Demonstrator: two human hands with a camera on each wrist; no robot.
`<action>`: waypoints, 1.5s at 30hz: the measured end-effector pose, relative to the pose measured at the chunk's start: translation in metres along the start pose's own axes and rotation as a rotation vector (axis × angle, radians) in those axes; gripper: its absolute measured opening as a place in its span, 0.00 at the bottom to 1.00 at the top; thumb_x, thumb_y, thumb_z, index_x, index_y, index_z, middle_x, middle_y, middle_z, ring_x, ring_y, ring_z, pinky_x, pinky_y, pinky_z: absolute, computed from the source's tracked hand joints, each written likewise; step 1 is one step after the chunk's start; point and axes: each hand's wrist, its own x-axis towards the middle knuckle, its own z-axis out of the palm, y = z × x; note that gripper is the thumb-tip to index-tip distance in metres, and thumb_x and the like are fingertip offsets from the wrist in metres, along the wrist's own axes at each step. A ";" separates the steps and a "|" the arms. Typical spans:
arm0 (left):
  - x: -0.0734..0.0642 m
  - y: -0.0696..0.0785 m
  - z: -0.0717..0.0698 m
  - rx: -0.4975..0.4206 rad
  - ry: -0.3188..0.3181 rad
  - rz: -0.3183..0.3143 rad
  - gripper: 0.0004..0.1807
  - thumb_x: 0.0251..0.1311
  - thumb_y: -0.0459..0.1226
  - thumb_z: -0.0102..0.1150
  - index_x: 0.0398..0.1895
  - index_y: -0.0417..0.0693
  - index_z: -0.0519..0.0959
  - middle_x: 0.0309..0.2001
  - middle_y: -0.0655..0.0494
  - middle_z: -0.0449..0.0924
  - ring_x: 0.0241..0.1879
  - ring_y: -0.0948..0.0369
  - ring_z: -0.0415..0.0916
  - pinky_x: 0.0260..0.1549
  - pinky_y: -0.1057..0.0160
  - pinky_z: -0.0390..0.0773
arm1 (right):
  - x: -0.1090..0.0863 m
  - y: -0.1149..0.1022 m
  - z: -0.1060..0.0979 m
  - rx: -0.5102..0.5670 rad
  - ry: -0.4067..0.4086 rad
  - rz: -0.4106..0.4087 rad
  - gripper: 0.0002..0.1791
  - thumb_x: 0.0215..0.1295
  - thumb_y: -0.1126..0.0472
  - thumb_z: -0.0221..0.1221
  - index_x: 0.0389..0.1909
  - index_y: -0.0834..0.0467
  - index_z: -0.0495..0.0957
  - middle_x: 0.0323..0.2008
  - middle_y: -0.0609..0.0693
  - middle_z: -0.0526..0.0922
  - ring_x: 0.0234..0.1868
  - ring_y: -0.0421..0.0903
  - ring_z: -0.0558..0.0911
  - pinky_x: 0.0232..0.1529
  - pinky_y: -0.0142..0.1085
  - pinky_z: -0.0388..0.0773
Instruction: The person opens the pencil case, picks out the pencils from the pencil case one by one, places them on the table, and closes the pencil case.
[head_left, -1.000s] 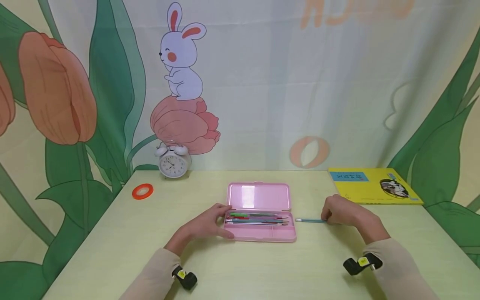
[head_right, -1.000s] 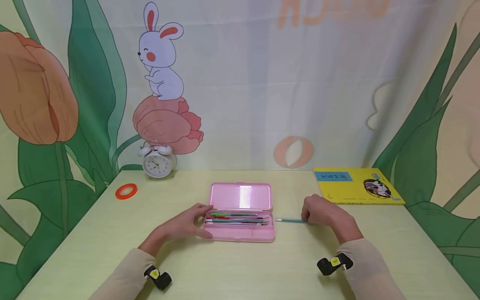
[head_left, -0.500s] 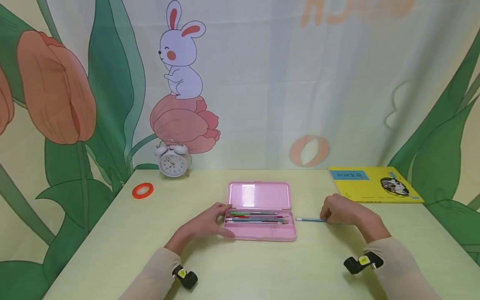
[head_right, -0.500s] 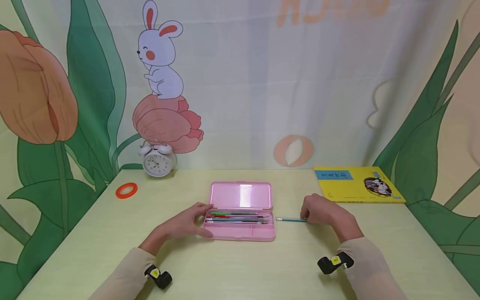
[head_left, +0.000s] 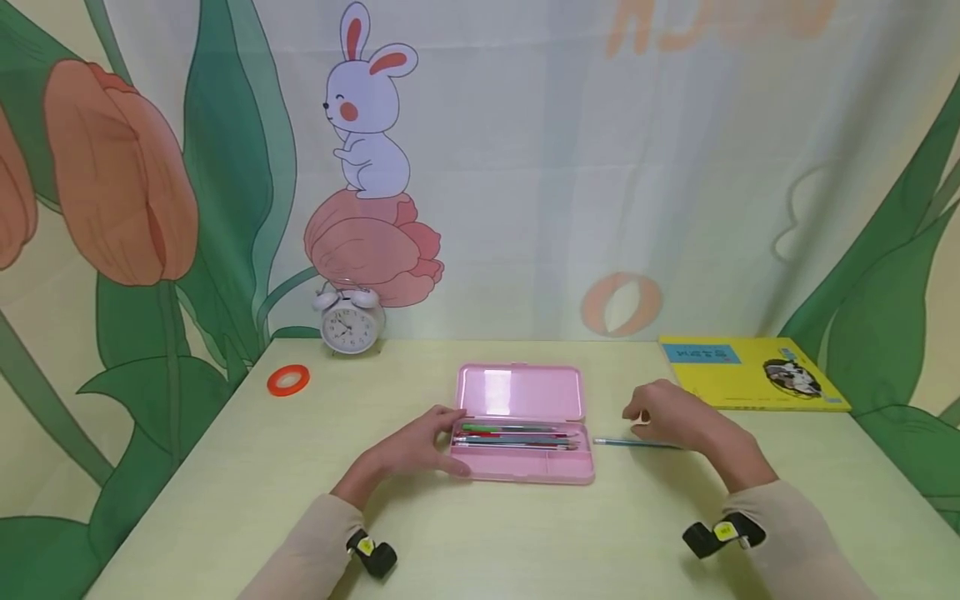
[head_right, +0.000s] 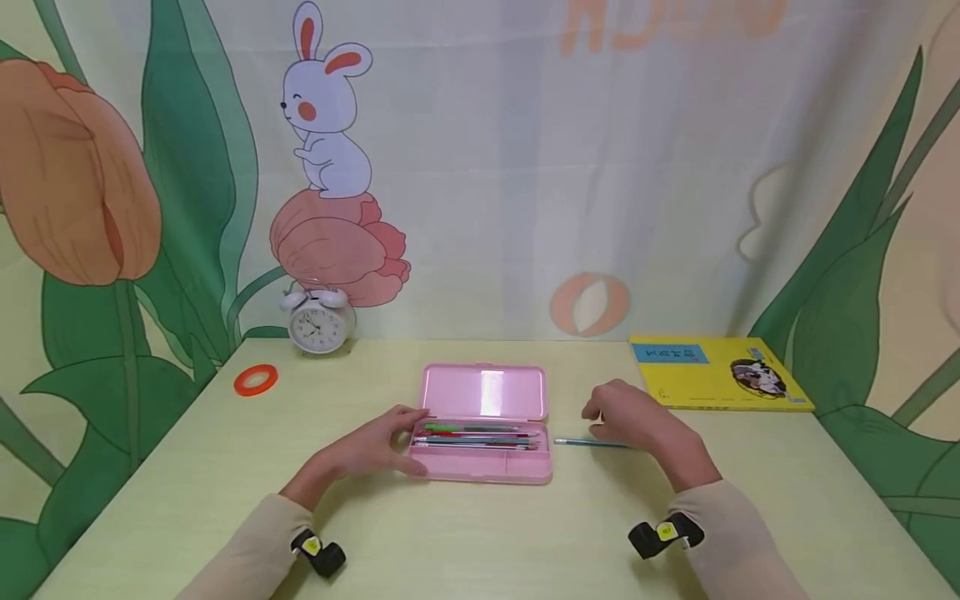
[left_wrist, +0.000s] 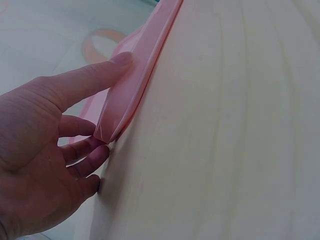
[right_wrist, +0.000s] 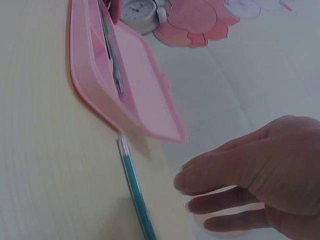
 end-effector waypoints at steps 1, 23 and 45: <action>0.000 0.000 0.001 -0.001 0.001 -0.001 0.52 0.50 0.47 0.77 0.77 0.45 0.61 0.65 0.48 0.64 0.66 0.50 0.61 0.69 0.42 0.58 | 0.001 -0.005 0.000 -0.014 0.023 -0.033 0.10 0.57 0.69 0.70 0.42 0.63 0.88 0.35 0.50 0.86 0.32 0.42 0.79 0.38 0.37 0.82; -0.010 -0.003 0.008 -0.011 0.018 -0.036 0.53 0.48 0.48 0.78 0.77 0.46 0.61 0.65 0.49 0.64 0.67 0.49 0.60 0.69 0.40 0.55 | 0.072 -0.108 0.041 -0.099 0.020 -0.379 0.12 0.56 0.74 0.64 0.19 0.56 0.79 0.17 0.41 0.69 0.22 0.38 0.64 0.26 0.29 0.63; 0.000 0.004 0.000 -0.001 0.005 -0.020 0.54 0.50 0.48 0.77 0.78 0.46 0.59 0.67 0.48 0.63 0.69 0.49 0.58 0.71 0.41 0.53 | 0.085 -0.121 0.044 -0.202 -0.079 -0.212 0.12 0.61 0.75 0.62 0.36 0.55 0.87 0.31 0.45 0.82 0.31 0.42 0.74 0.38 0.35 0.76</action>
